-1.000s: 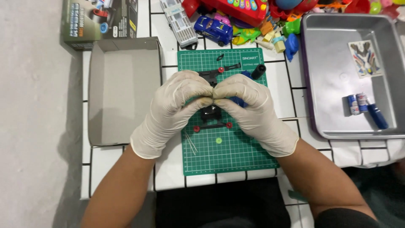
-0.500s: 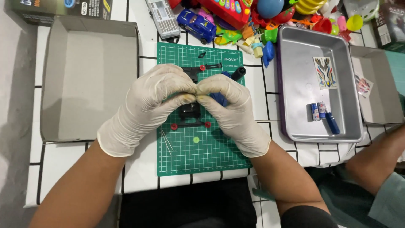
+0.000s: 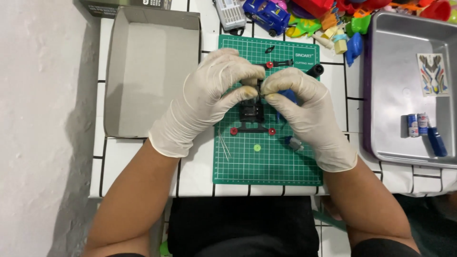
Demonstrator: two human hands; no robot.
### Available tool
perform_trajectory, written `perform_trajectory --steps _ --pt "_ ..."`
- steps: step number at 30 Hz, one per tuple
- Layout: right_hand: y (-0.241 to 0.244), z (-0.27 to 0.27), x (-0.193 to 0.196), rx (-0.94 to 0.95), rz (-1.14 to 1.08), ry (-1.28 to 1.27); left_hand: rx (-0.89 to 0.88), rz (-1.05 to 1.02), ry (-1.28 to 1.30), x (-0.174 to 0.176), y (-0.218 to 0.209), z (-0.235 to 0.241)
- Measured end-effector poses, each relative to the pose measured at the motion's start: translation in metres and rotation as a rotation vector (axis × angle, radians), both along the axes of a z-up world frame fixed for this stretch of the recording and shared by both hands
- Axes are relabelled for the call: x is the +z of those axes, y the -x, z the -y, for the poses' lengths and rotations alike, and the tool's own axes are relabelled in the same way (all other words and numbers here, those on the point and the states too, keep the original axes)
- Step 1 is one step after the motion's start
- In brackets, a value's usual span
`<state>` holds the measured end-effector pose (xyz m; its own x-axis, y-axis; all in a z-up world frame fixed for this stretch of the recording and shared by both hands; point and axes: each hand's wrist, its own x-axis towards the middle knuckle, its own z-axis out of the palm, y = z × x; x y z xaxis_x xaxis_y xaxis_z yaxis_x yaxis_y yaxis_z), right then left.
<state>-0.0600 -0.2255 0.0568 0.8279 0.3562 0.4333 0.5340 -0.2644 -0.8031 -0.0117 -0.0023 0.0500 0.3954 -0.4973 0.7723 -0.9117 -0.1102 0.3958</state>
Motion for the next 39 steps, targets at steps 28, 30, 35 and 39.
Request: perform_trajectory --steps 28,30,35,39 --pt "-0.011 -0.009 -0.028 -0.029 0.268 0.686 0.269 -0.078 -0.499 -0.057 -0.014 0.005" --pt "-0.011 -0.01 -0.028 -0.038 0.308 0.698 0.28 -0.049 -0.51 -0.06 -0.016 0.005" --pt "-0.007 -0.013 -0.031 -0.092 0.342 0.773 0.305 -0.015 -0.562 -0.062 -0.017 0.005" --pt "-0.007 -0.016 -0.031 -0.133 0.417 0.799 0.317 0.03 -0.57 -0.066 -0.018 0.005"
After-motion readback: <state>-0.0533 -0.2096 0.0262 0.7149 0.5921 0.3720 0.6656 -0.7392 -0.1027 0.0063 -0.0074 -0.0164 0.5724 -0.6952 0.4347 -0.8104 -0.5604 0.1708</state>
